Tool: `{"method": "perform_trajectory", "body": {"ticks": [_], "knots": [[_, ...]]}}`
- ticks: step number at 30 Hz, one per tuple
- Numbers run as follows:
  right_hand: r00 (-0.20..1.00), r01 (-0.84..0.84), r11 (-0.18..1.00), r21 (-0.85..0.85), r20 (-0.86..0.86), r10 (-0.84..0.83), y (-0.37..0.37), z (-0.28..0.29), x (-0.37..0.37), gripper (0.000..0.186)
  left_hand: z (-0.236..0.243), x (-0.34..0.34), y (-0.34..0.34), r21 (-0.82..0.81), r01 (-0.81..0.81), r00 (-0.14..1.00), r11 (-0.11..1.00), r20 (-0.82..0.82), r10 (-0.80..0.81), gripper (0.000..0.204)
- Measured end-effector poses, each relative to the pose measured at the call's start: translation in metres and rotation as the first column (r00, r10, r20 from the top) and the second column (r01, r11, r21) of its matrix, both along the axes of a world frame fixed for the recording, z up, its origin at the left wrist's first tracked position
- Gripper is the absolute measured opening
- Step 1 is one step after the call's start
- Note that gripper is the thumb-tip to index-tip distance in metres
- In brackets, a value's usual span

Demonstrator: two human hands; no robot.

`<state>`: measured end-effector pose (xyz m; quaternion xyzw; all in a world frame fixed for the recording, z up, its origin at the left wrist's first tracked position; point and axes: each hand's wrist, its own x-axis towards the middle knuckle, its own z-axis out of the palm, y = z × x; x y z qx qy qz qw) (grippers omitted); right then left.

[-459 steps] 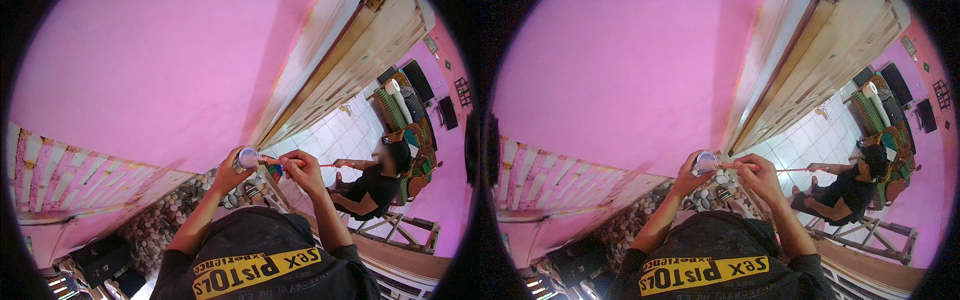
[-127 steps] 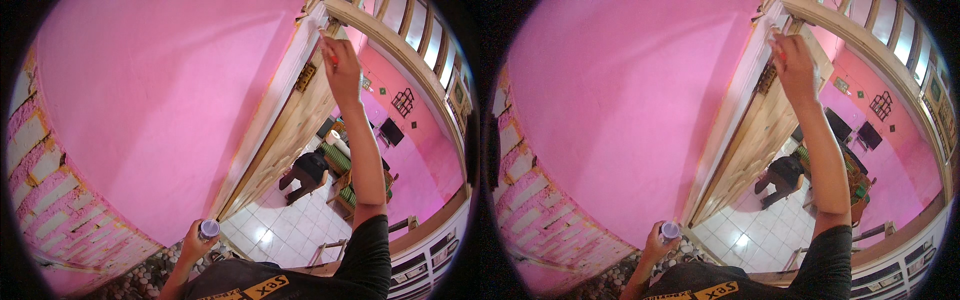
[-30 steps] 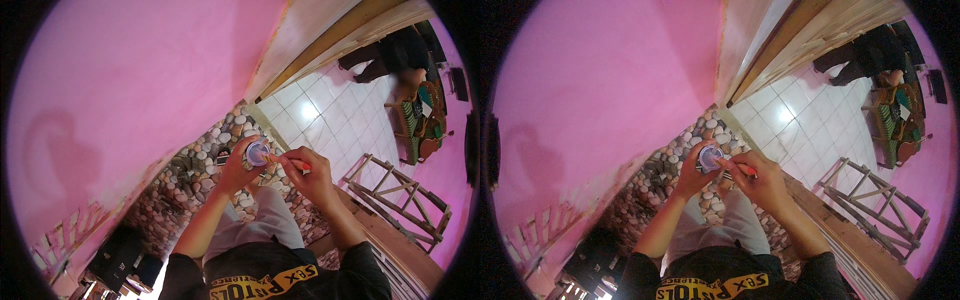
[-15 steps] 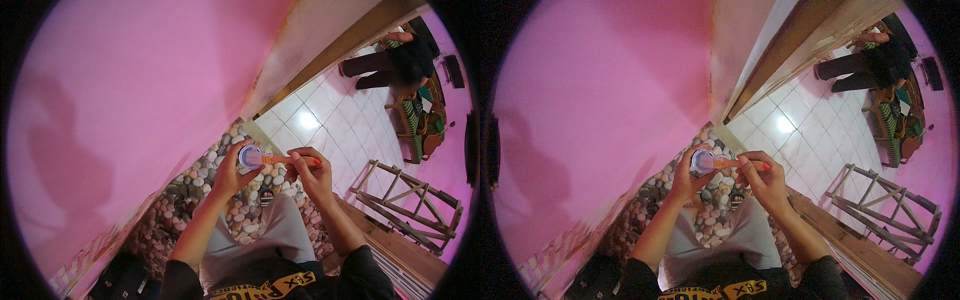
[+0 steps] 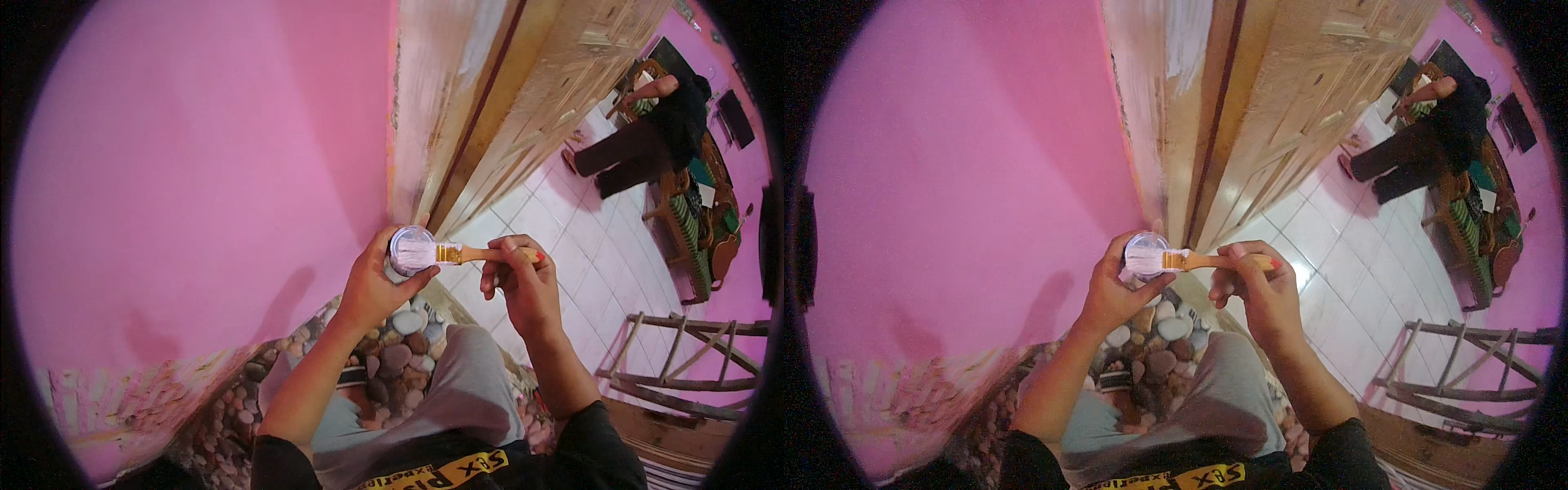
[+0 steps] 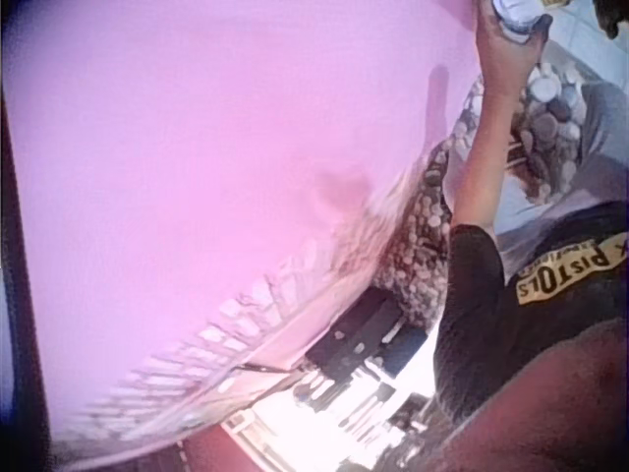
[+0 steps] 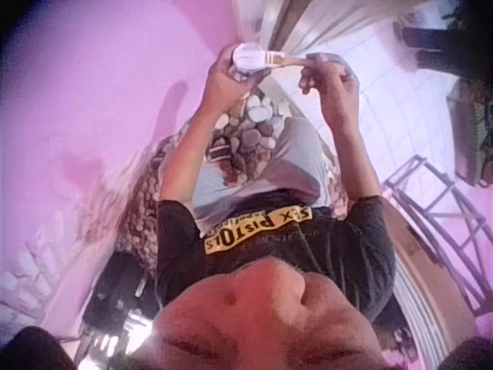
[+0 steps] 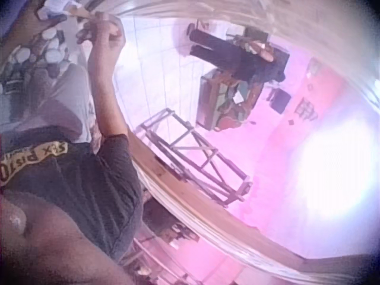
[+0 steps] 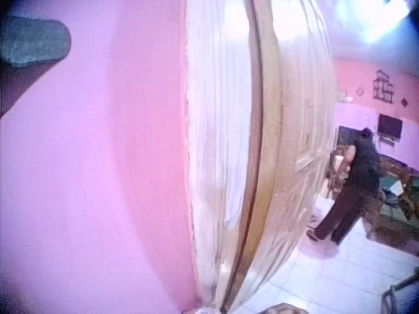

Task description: The person paints the side of a wooden door frame using a brush and a small container of white paint.

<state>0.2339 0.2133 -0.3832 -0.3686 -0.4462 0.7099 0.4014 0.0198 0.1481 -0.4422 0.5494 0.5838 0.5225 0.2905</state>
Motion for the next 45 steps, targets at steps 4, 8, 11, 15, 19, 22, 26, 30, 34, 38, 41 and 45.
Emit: {"method": "perform_trajectory", "body": {"ticks": [4, 8, 11, 15, 19, 22, 26, 30, 34, 38, 41, 45], "knots": [[0.995, 0.050, 0.995, 0.084, -0.088, -0.042, 0.012, -0.003, 0.014, 0.028, -0.013, 0.011, 0.007, -0.038, -0.055, 0.998, 0.998, 0.005, 0.055, 0.066], [0.990, 0.092, 0.977, 0.194, -0.123, -0.068, 0.028, 0.012, 0.016, 0.031, -0.016, 0.011, -0.006, -0.087, -0.109, 0.994, 0.990, 0.018, 0.111, 0.065], [0.993, 0.104, 0.934, 0.343, -0.091, -0.078, 0.040, 0.038, 0.011, 0.030, -0.010, 0.003, -0.021, -0.087, -0.157, 0.986, 0.984, -0.072, 0.151, 0.065], [0.998, 0.034, 0.827, 0.561, 0.023, -0.057, 0.061, 0.054, 0.005, 0.025, 0.007, 0.001, -0.049, -0.140, -0.152, 0.988, 0.978, -0.046, 0.147, 0.065], [0.975, -0.079, 0.659, 0.748, 0.195, -0.104, 0.075, 0.092, -0.007, 0.020, 0.021, -0.001, -0.077, -0.165, -0.217, 0.976, 0.962, -0.042, 0.213, 0.067], [0.983, 0.025, 0.460, 0.887, 0.061, -0.171, 0.077, 0.128, -0.016, 0.017, 0.020, -0.006, -0.098, -0.136, -0.262, 0.965, 0.956, -0.053, 0.257, 0.068], [0.940, -0.054, 0.236, 0.970, 0.129, -0.315, 0.071, 0.115, 0.003, 0.011, 0.029, -0.014, -0.116, -0.132, -0.302, 0.953, 0.944, -0.046, 0.298, 0.067], [0.922, -0.254, 0.343, 0.904, 0.334, -0.197, 0.058, 0.074, -0.007, 0.010, 0.023, -0.022, -0.128, -0.054, -0.363, 0.930, 0.930, -0.083, 0.358, 0.063], [0.944, -0.207, 0.239, 0.949, 0.258, -0.207, 0.084, 0.098, -0.018, 0.012, 0.025, -0.018, -0.121, -0.049, -0.331, 0.944, 0.942, 0.004, 0.331, 0.063], [0.940, -0.036, 0.092, 0.995, 0.065, -0.334, 0.078, 0.152, -0.017, 0.011, 0.023, -0.020, -0.116, -0.095, -0.286, 0.958, 0.954, -0.026, 0.284, 0.065], [0.942, -0.124, 0.136, 0.983, 0.159, -0.295, 0.076, 0.144, 0.000, 0.012, 0.024, -0.018, -0.110, -0.070, -0.266, 0.964, 0.962, -0.052, 0.262, 0.066], [0.921, -0.322, 0.259, 0.910, 0.365, -0.137, 0.076, 0.109, -0.004, 0.012, 0.018, -0.022, -0.108, -0.111, -0.252, 0.968, 0.961, -0.031, 0.250, 0.067]]}}
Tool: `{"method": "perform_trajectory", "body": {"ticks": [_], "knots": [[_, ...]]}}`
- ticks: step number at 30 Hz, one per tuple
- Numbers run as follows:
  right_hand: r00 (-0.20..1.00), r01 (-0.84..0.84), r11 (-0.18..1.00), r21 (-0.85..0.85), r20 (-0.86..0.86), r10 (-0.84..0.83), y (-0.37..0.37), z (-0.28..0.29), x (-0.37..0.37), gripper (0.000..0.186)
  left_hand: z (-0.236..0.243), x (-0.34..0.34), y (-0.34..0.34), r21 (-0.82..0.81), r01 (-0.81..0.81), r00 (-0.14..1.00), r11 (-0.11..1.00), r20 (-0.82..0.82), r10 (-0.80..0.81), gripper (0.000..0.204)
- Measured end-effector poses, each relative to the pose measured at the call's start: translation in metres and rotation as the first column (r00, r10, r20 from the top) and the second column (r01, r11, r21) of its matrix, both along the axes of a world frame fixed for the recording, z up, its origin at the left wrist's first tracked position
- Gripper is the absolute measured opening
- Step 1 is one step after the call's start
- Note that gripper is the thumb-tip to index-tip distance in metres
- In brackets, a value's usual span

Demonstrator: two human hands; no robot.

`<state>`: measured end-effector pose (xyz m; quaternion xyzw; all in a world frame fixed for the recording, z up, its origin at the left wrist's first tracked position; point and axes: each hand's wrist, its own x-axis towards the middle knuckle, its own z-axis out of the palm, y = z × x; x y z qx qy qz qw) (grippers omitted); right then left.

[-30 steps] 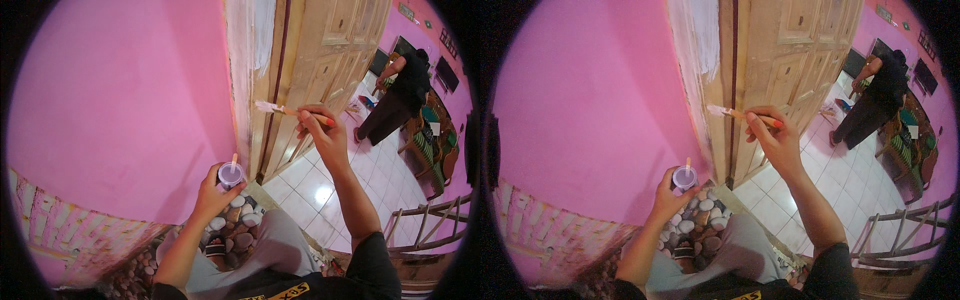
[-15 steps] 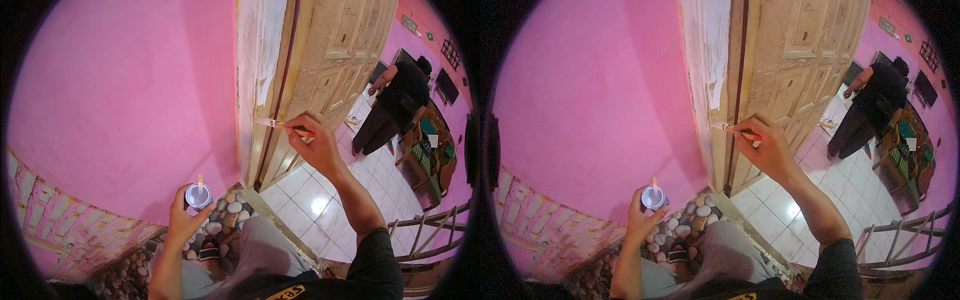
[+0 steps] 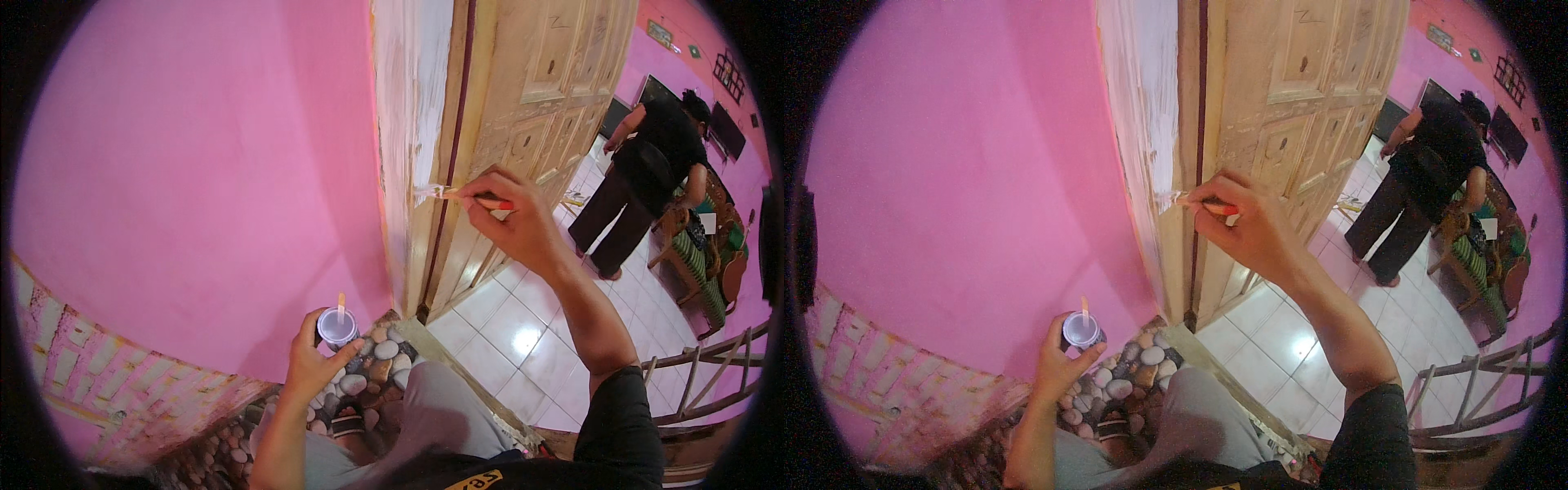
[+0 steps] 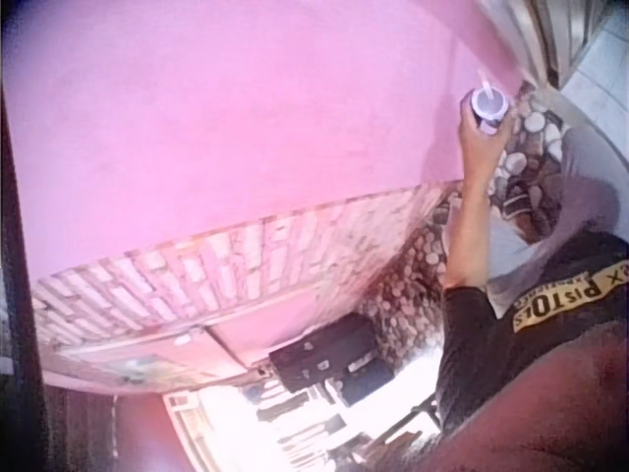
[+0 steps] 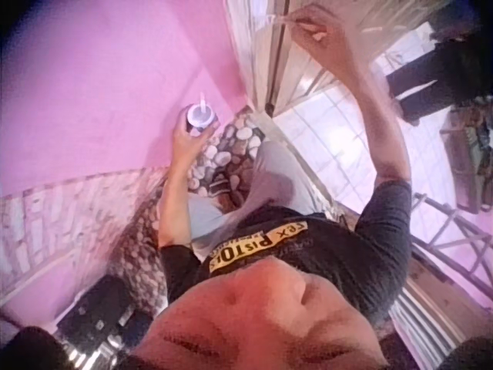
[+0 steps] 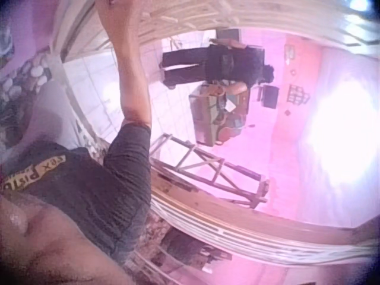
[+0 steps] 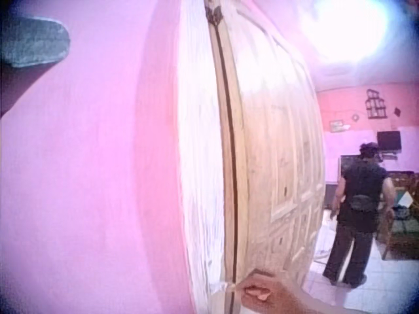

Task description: The person paints the side of a wooden door frame using a brush and a small container of white paint.

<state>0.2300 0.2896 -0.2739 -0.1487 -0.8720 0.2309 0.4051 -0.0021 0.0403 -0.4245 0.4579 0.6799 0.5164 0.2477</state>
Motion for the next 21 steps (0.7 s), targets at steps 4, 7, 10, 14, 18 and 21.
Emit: {"method": "perform_trajectory", "body": {"ticks": [4, 7, 10, 14, 18, 21], "knots": [[0.977, 0.025, 0.993, 0.113, -0.212, 0.000, 0.019, 0.020, -0.017, 0.011, -0.010, -0.003, 0.006, 0.013, -0.036, 0.999, 0.999, -0.002, 0.036, 0.065], [0.920, 0.123, 0.964, 0.234, -0.391, -0.022, 0.016, 0.065, -0.017, 0.009, -0.011, -0.008, 0.003, 0.005, -0.045, 0.999, 0.999, -0.022, 0.045, 0.065], [0.933, 0.136, 0.984, 0.115, -0.348, -0.088, 0.007, 0.070, 0.000, 0.009, -0.009, -0.009, -0.001, -0.012, -0.046, 0.999, 0.999, -0.001, 0.046, 0.065], [1.000, 0.013, 0.995, 0.099, -0.027, -0.010, -0.001, 0.040, 0.006, 0.010, -0.013, -0.012, -0.004, -0.018, -0.062, 0.998, 0.998, -0.021, 0.061, 0.065], [0.992, 0.046, 0.972, 0.229, -0.125, -0.017, 0.016, 0.047, -0.017, 0.009, -0.010, -0.010, -0.003, -0.007, -0.075, 0.997, 0.997, -0.030, 0.075, 0.064], [0.938, 0.072, 0.977, 0.198, -0.347, 0.002, 0.011, 0.090, -0.021, 0.008, -0.008, -0.004, 0.000, 0.010, -0.038, 0.999, 0.999, 0.027, 0.038, 0.064]]}}
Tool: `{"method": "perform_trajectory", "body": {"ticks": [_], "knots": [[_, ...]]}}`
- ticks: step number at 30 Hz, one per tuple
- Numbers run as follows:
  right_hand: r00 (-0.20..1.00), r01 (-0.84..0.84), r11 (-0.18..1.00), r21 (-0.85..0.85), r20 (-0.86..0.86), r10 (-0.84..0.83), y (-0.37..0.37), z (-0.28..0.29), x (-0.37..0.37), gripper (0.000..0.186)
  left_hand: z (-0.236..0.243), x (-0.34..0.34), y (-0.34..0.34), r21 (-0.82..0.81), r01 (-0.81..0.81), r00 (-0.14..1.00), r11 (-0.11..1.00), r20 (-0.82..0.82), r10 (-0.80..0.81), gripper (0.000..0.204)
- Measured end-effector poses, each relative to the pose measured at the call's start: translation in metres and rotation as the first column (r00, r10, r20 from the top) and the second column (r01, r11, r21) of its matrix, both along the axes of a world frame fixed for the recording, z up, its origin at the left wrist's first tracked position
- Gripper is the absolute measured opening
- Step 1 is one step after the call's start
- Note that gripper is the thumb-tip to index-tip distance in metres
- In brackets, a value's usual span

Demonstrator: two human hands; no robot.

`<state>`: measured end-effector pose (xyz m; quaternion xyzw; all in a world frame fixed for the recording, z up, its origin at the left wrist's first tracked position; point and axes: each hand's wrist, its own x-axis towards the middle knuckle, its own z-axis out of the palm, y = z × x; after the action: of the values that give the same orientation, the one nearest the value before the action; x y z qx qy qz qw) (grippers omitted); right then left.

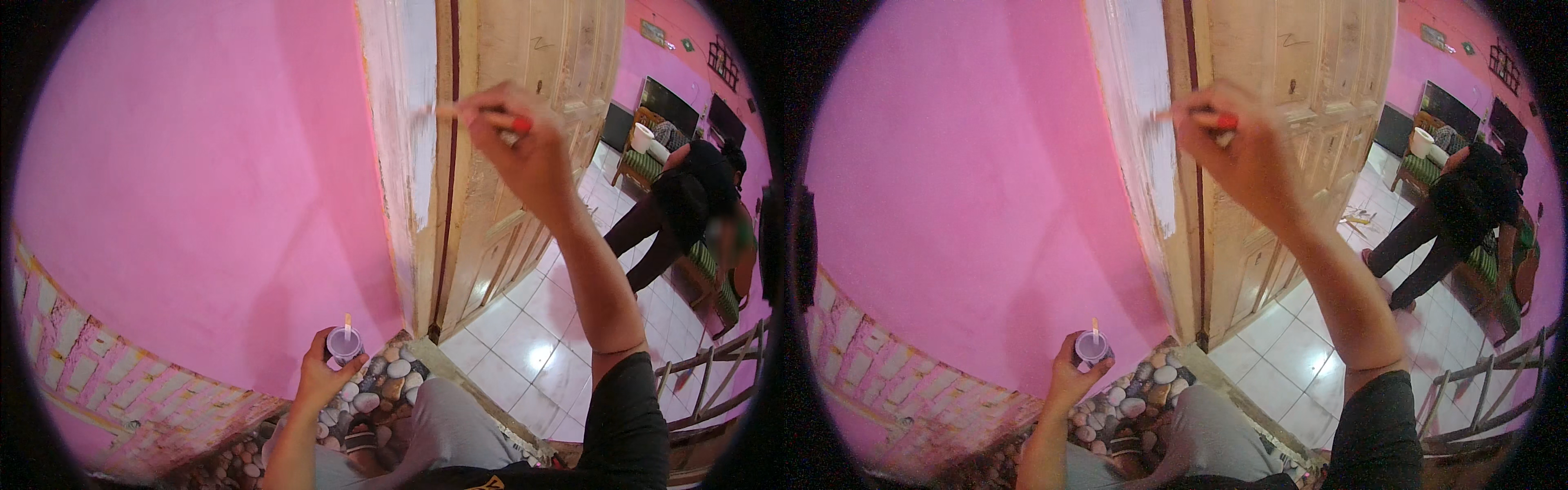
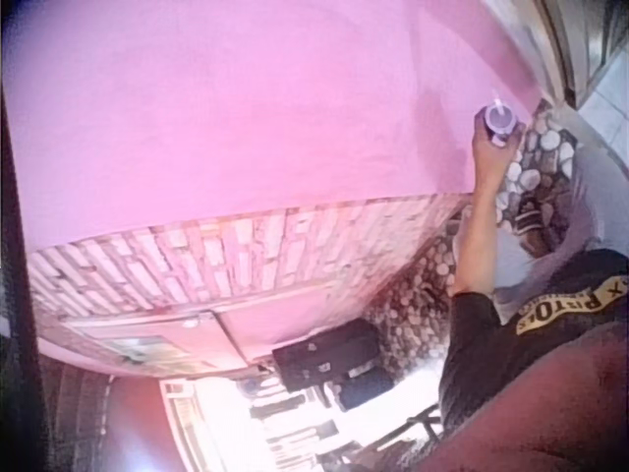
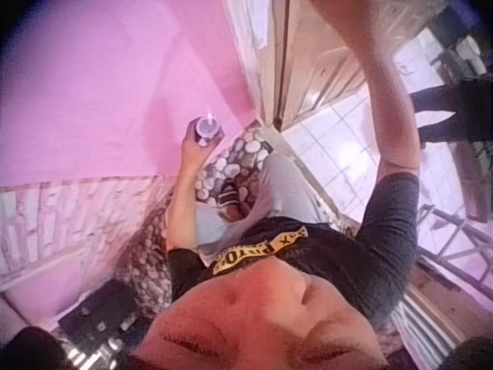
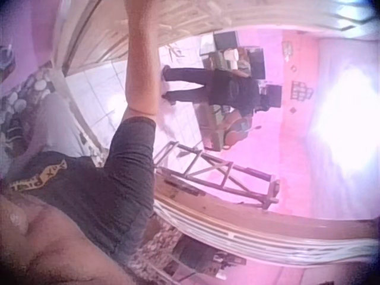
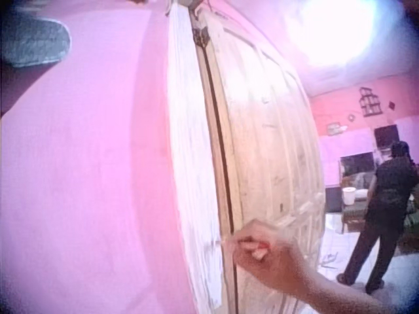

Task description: The person paints the side of a wooden door frame using a brush and a small container of white paint.

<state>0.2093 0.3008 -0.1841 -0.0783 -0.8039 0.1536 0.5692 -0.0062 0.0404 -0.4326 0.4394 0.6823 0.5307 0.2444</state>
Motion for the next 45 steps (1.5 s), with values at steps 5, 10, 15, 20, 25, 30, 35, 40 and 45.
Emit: {"method": "perform_trajectory", "body": {"ticks": [5, 10, 15, 20, 25, 30, 35, 40, 45], "knots": [[0.995, 0.052, 0.999, 0.000, 0.082, -0.052, -0.011, -0.007, 0.022, 0.008, 0.009, 0.002, -0.009, -0.015, 0.004, 0.999, 1.000, -0.050, -0.005, 0.064], [0.913, 0.016, 0.975, -0.220, 0.401, 0.076, -0.003, -0.087, 0.025, 0.010, 0.003, 0.001, -0.003, 0.039, 0.026, 0.998, 0.999, -0.066, -0.024, 0.061], [0.925, 0.003, 0.973, -0.232, 0.369, 0.085, 0.023, -0.097, 0.010, 0.008, 0.000, 0.003, 0.000, 0.007, 0.036, 0.998, 0.999, -0.054, -0.036, 0.062], [0.986, 0.091, 0.986, -0.141, 0.150, -0.070, 0.005, -0.063, 0.022, 0.009, 0.003, -0.003, -0.009, 0.031, -0.001, 0.996, 1.000, -0.090, 0.004, 0.062], [0.925, 0.014, 0.957, -0.289, 0.367, 0.097, 0.009, -0.116, 0.019, 0.009, 0.003, -0.001, 0.000, 0.019, 0.029, 0.998, 0.999, -0.060, -0.028, 0.063], [0.987, 0.024, 0.990, -0.142, 0.160, -0.001, 0.025, -0.085, 0.011, 0.008, 0.005, -0.001, -0.002, 0.010, 0.028, 0.997, 1.000, -0.068, -0.027, 0.064], [0.928, 0.132, 0.974, -0.183, 0.368, -0.057, 0.016, -0.083, 0.034, 0.008, 0.002, 0.000, -0.002, 0.034, 0.051, 0.996, 0.998, -0.080, -0.048, 0.064], [0.927, 0.023, 0.960, -0.280, 0.365, 0.084, 0.022, -0.096, 0.017, 0.008, 0.004, 0.009, 0.004, 0.009, 0.080, 0.996, 0.997, -0.051, -0.079, 0.063], [0.986, 0.114, 0.992, -0.055, 0.128, -0.106, 0.015, -0.057, 0.026, 0.006, 0.005, 0.008, -0.003, -0.015, 0.052, 0.996, 0.999, -0.070, -0.052, 0.063]]}}
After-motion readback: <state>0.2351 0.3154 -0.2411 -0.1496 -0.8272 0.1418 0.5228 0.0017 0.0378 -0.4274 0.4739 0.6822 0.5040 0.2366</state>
